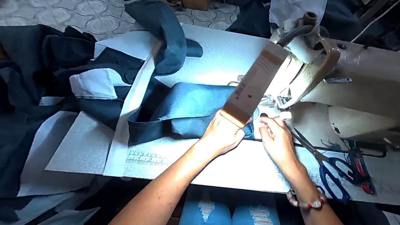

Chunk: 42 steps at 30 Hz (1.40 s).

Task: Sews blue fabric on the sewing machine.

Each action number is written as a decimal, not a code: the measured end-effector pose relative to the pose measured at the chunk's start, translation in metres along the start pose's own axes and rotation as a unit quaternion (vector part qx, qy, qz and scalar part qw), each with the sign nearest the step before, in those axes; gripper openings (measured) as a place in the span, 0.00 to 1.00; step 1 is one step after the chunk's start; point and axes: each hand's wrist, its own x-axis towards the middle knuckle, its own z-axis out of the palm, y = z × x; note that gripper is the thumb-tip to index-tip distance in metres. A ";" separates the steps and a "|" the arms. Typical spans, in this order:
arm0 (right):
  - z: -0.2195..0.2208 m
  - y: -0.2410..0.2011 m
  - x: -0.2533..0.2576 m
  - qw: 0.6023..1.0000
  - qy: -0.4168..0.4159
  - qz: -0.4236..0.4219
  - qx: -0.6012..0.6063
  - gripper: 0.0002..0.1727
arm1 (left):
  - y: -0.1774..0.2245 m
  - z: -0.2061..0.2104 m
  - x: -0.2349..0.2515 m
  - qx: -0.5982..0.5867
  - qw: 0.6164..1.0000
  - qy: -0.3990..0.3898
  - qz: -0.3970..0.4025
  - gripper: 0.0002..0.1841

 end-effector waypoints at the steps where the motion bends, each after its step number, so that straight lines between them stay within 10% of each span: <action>1: 0.000 -0.005 -0.005 1.000 0.008 -0.004 -0.006 0.15 | 0.001 -0.001 0.000 -0.006 1.000 -0.003 -0.001 0.24; 7: -0.009 -0.035 -0.003 0.991 -0.073 0.065 -0.090 0.16 | 0.027 -0.017 -0.047 0.061 0.991 0.107 0.047 0.20; 11: -0.018 -0.032 0.020 0.971 -0.117 0.187 0.092 0.10 | 0.002 -0.037 -0.097 0.242 0.945 0.219 0.004 0.12; 17: -0.003 -0.043 0.014 0.761 -0.049 0.309 0.568 0.21 | -0.058 -0.065 -0.072 0.281 0.925 0.255 -0.017 0.36; 20: 0.009 -0.050 0.007 0.801 -0.020 0.272 0.533 0.36 | -0.066 -0.063 -0.056 0.199 0.953 0.230 -0.002 0.35; 35: -0.013 -0.044 -0.070 0.890 0.026 0.151 0.429 0.33 | -0.002 -0.104 -0.124 0.196 0.960 0.200 -0.019 0.13; 38: -0.016 -0.067 -0.075 0.799 0.019 0.221 0.560 0.34 | 0.036 -0.071 -0.099 0.102 0.983 0.138 0.059 0.24; 42: -0.020 -0.085 -0.079 0.518 -0.003 0.329 0.789 0.29 | 0.031 -0.019 -0.044 0.162 0.955 0.207 0.140 0.20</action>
